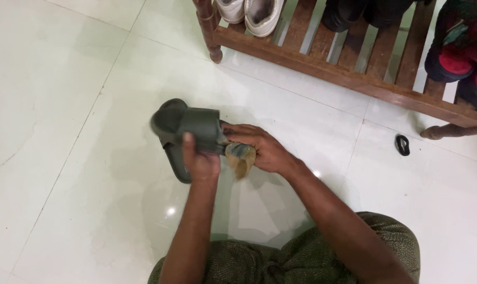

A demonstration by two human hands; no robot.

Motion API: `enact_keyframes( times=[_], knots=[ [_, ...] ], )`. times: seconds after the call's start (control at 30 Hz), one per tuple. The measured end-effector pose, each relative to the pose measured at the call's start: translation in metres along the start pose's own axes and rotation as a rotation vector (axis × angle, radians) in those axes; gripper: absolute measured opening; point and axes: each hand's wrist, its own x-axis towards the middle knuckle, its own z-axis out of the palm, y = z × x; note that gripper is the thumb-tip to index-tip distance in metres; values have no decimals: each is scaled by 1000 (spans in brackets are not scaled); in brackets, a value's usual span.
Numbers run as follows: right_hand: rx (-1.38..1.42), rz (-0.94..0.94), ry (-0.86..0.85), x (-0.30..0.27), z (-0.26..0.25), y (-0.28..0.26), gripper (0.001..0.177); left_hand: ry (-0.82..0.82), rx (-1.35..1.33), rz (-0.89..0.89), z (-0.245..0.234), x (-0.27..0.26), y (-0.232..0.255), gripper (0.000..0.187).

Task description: The person sits on the floor and wipes a pair of green slides with a cloth. They clean the top strap, the footbed, and the sole of each slide one at a time, then place them back on the floor.

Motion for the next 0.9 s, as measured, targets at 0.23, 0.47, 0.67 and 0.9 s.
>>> enact_keyframes(
  times=[0.23,0.47,0.67,0.9],
  knots=[
    [62,233,409,-1,-16,-5,45,112,-72,-145,18,10,30,75],
    [-248,-13,-170,-4,14,-46,86,25,133,-2,-3,14,-5,69],
    [-417,1,122,-3,40,-30,45,-20,168,-78,-6,9,-16,68],
    [-378,-65,255,-9,46,3,29,-44,145,-312,5,-16,-34,71]
  ],
)
